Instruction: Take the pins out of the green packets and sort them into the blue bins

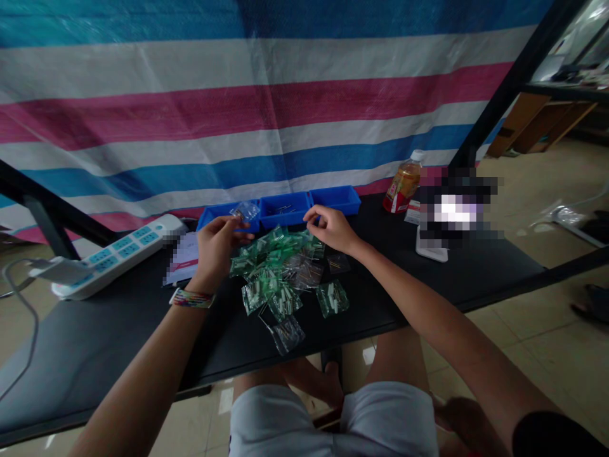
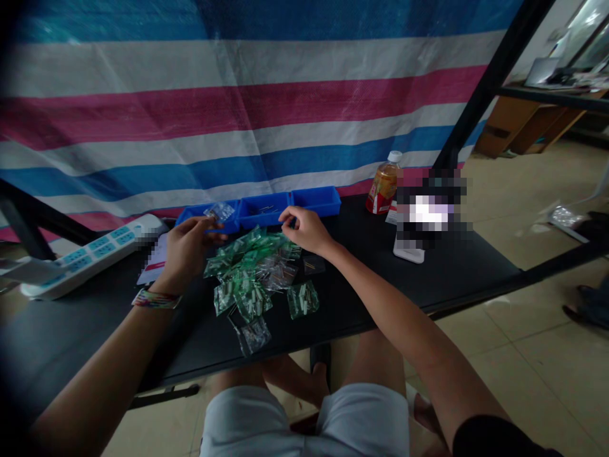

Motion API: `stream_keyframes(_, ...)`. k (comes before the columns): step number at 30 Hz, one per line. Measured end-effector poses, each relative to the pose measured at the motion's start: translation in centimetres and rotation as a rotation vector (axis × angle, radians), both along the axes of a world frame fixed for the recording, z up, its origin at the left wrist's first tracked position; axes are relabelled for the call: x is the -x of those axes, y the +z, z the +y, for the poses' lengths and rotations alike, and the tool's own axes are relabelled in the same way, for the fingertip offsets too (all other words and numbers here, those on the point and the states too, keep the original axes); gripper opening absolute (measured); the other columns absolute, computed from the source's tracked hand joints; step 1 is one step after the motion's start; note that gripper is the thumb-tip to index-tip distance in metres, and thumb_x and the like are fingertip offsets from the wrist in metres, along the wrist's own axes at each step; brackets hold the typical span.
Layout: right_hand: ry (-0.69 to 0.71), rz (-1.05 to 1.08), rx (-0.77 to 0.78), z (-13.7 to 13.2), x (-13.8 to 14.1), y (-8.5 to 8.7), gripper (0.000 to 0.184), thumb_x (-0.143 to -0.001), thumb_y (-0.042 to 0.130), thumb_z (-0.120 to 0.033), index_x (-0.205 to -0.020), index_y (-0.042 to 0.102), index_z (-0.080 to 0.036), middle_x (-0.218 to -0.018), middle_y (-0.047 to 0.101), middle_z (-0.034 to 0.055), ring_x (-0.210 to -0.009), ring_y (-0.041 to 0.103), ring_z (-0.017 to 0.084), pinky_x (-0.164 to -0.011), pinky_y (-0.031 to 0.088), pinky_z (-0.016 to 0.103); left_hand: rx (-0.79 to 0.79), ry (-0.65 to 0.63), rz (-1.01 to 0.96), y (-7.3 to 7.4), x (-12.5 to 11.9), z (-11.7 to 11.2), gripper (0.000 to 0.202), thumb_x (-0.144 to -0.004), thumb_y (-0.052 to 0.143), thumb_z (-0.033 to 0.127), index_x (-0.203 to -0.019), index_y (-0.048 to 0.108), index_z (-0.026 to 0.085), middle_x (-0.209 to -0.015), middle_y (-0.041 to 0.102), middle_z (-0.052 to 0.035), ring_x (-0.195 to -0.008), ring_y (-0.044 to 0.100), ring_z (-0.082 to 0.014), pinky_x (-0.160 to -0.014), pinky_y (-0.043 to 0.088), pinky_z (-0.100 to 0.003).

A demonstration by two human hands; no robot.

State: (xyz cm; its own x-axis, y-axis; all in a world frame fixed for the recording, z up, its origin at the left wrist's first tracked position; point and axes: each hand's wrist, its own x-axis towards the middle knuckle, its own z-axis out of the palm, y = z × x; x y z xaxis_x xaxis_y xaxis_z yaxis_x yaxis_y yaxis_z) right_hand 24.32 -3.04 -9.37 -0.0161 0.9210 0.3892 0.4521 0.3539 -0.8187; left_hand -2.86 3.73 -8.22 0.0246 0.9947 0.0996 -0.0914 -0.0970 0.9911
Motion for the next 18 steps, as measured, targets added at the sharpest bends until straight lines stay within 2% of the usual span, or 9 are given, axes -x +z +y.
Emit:
stream_keyframes(3,0.077,-0.173,-0.045,-0.4,-0.3,0.3,0.011,-0.083,0.072,-0.018,-0.094,0.072,-0.016,-0.097,0.070,0.0028,-0.064,0.051,0.010,-0.067,0.042,0.027,0.011,0.072,-0.101,0.1,0.7,0.9,0.014,-0.086,0.073,0.027,-0.089,0.065,0.016,-0.083,0.075,-0.0037,-0.059,0.071,-0.0136,-0.063,0.060,-0.027)
stream_keyframes(5,0.109,-0.268,-0.065,-0.7,-0.1,0.1,0.021,-0.083,0.077,-0.023,-0.103,0.076,-0.018,-0.104,0.070,0.0032,-0.068,0.053,0.011,-0.070,0.043,0.028,0.017,0.089,-0.157,0.3,0.9,1.1,0.013,-0.088,0.072,0.027,-0.092,0.066,0.016,-0.090,0.078,-0.0061,-0.064,0.073,-0.0143,-0.067,0.061,-0.027)
stream_keyframes(8,0.141,-0.387,-0.120,-0.9,0.5,-0.6,0.037,-0.084,0.082,-0.025,-0.121,0.076,-0.022,-0.118,0.070,0.0056,-0.089,0.062,0.017,-0.085,0.047,0.032,0.014,0.066,-0.178,0.7,0.9,0.8,0.016,-0.089,0.065,0.027,-0.098,0.070,0.014,-0.106,0.080,-0.0113,-0.070,0.076,-0.0166,-0.070,0.062,-0.030)
stream_keyframes(11,0.156,-0.451,-0.181,-0.9,1.0,-1.3,0.031,-0.089,0.079,-0.022,-0.119,0.078,-0.022,-0.118,0.071,0.0070,-0.107,0.063,0.022,-0.096,0.047,0.036,0.010,0.054,-0.133,0.9,0.8,0.5,0.022,-0.086,0.063,0.022,-0.103,0.072,0.012,-0.116,0.079,-0.0149,-0.069,0.075,-0.0172,-0.068,0.061,-0.032)
stream_keyframes(15,0.140,-0.459,-0.211,-0.7,1.3,-1.5,0.019,-0.092,0.073,-0.017,-0.110,0.079,-0.021,-0.109,0.074,0.0060,-0.100,0.061,0.022,-0.091,0.047,0.035,0.004,0.071,-0.104,0.9,0.7,0.5,0.024,-0.080,0.064,0.018,-0.101,0.072,0.010,-0.106,0.079,-0.0122,-0.067,0.073,-0.0161,-0.063,0.057,-0.028)
stream_keyframes(18,0.112,-0.442,-0.235,-0.6,1.3,-1.5,0.019,-0.091,0.068,-0.008,-0.103,0.078,-0.019,-0.099,0.074,0.0045,-0.093,0.058,0.021,-0.087,0.045,0.033,-0.008,0.091,-0.105,1.0,0.7,0.5,0.021,-0.076,0.066,0.019,-0.096,0.069,0.013,-0.094,0.077,-0.0071,-0.065,0.072,-0.0154,-0.060,0.054,-0.026)
